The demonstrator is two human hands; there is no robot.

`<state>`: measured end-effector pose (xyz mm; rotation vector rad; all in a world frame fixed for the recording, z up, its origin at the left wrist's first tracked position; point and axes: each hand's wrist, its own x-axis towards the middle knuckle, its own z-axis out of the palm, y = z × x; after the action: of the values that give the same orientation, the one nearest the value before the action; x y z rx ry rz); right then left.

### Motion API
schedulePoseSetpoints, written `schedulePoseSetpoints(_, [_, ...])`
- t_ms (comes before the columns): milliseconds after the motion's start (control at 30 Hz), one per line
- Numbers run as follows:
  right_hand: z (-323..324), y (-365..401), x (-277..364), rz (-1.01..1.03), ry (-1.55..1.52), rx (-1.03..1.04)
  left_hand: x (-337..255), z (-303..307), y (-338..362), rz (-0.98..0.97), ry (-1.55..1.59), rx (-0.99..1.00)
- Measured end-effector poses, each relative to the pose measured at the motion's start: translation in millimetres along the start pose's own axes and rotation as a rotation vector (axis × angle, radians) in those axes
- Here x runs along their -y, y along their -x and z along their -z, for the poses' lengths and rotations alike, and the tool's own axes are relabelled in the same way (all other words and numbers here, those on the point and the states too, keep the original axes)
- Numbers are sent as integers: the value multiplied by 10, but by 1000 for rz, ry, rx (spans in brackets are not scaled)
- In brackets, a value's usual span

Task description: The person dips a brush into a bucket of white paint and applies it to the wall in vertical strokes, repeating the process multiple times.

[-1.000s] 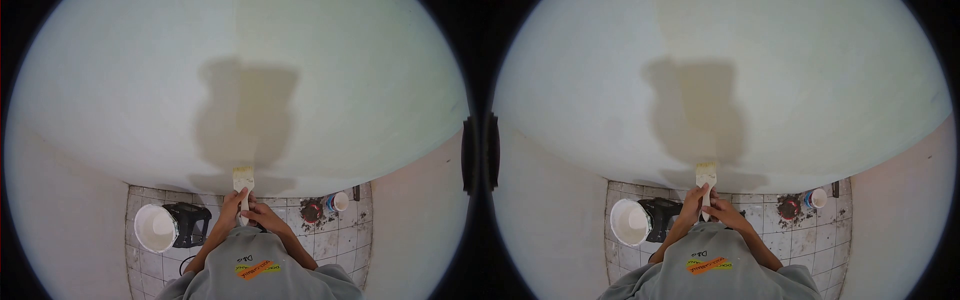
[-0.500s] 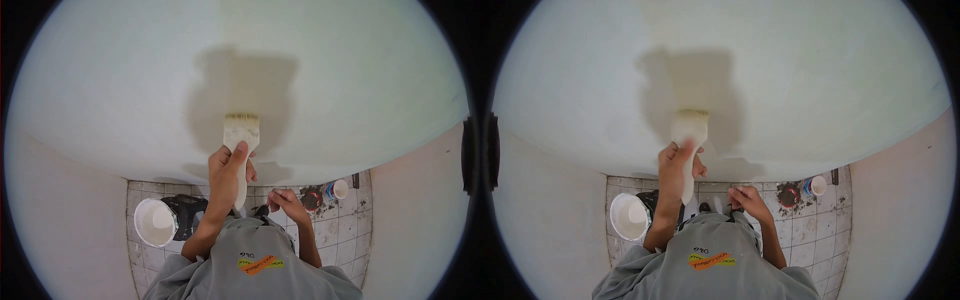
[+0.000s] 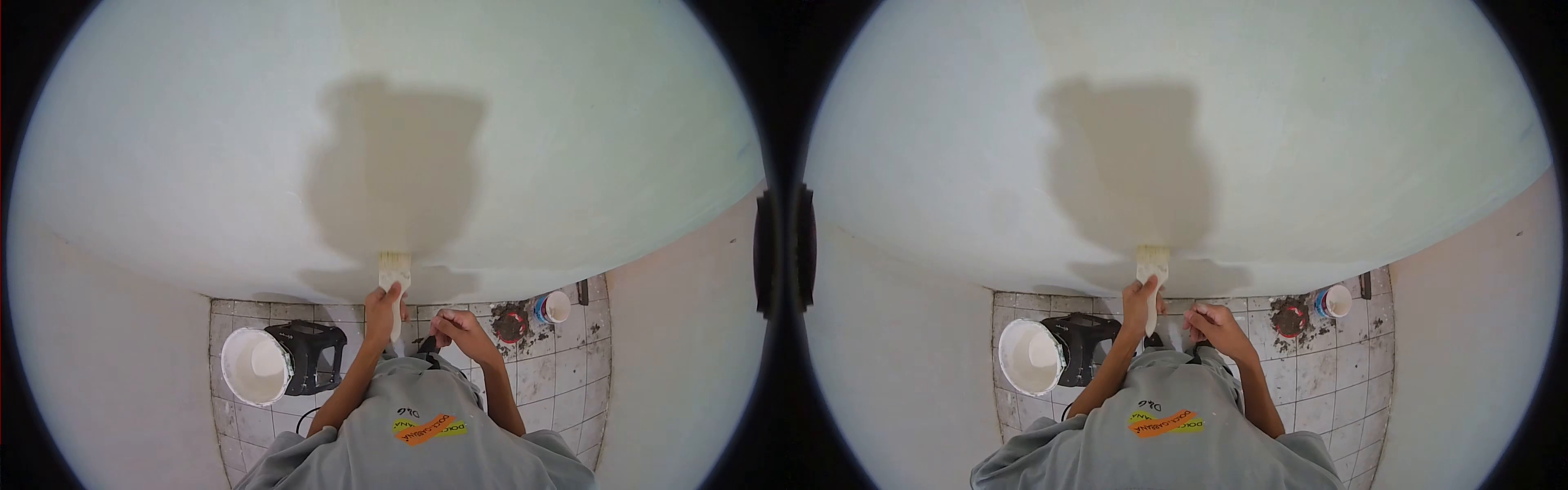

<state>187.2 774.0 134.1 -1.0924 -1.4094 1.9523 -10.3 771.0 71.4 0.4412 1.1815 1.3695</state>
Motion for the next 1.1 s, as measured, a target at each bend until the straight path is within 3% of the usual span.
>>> schedulePoseSetpoints(133, [38, -37, -44, 4, -2, 3, -113, -35, 51, 69, -68, -67])
schedulePoseSetpoints(367, [2, -77, -21, 47, 46, -14, -1314, -678, 383, -141, 45, 32])
schedulePoseSetpoints(567, [9, -37, -12, 42, 35, -36, -1951, -957, 815, -312, 69, 197])
schedulePoseSetpoints(667, [8, -42, -83, 9, -22, -18, -1870, -955, 796, -316, 59, 178])
schedulePoseSetpoints(833, [50, -50, -99, 14, 1, -5, -1082, -717, 281, -258, 25, 31])
schedulePoseSetpoints(1000, [28, -56, -31, 24, 45, -43, -168, -128, -59, -15, 7, -38])
schedulePoseSetpoints(1100, [53, -98, -37, 32, 49, -23, -70, -26, -8, 92, -11, -72])
